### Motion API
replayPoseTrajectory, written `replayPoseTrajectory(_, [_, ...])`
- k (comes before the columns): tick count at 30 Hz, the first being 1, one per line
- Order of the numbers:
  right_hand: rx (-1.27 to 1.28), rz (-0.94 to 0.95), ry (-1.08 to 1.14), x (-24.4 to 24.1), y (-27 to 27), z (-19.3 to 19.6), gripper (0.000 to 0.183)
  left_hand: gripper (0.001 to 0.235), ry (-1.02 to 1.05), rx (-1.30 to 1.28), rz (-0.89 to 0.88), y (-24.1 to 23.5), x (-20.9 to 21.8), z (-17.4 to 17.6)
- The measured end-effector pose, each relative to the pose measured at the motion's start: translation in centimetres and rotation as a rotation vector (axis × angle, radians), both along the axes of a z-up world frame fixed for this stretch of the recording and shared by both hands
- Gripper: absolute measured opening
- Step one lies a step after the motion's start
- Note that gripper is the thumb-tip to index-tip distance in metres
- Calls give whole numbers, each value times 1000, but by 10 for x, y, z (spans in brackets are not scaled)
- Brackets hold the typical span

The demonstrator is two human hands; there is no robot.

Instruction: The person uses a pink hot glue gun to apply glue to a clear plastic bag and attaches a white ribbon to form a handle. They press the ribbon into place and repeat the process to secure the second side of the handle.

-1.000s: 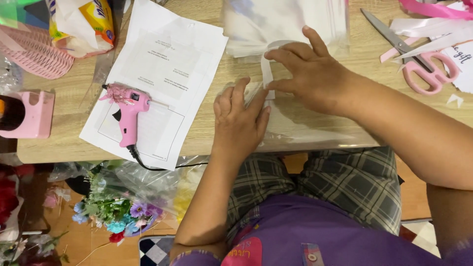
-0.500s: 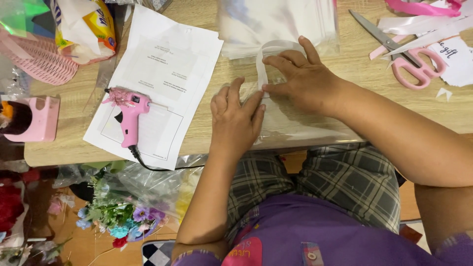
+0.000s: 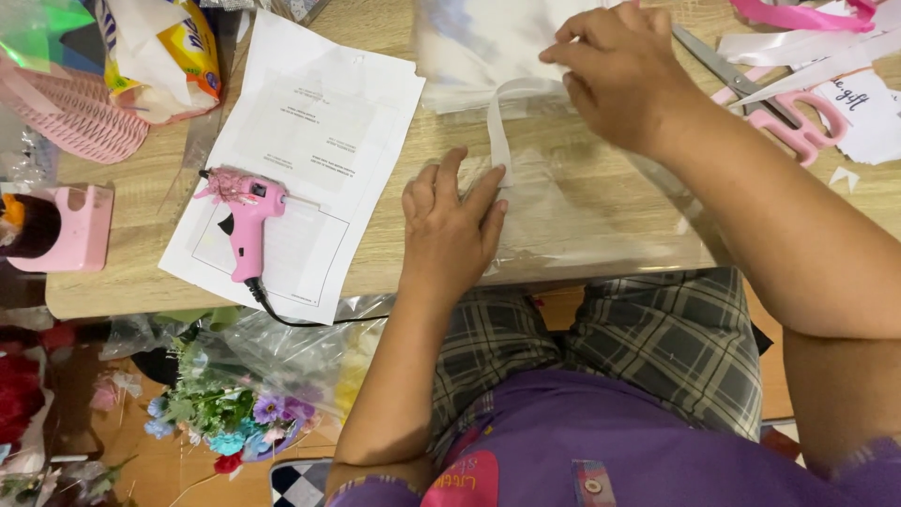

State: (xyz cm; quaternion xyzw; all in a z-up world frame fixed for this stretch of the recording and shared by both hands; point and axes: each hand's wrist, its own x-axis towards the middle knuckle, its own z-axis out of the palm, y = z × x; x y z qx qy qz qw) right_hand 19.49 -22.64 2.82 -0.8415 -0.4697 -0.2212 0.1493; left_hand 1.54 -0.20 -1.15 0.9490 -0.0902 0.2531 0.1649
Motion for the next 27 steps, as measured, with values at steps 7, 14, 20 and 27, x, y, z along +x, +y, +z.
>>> replayPoseTrajectory(7, [-309, -278, 542, 17, 9, 21, 37, 27, 0, -9, -6, 0, 0, -1])
replayPoseTrajectory(14, [-261, -388, 697, 9, 4, 32, 20, 26, -9, 8, 6, 1, 0, -4])
replayPoseTrajectory(20, [135, -317, 1044, -16, -4, 45, 30, 25, -40, 18, 0, 0, 1, -3])
replayPoseTrajectory(27, [197, -297, 1137, -41, -3, 42, 37, 25, -32, 11, -8, 1, 1, -5])
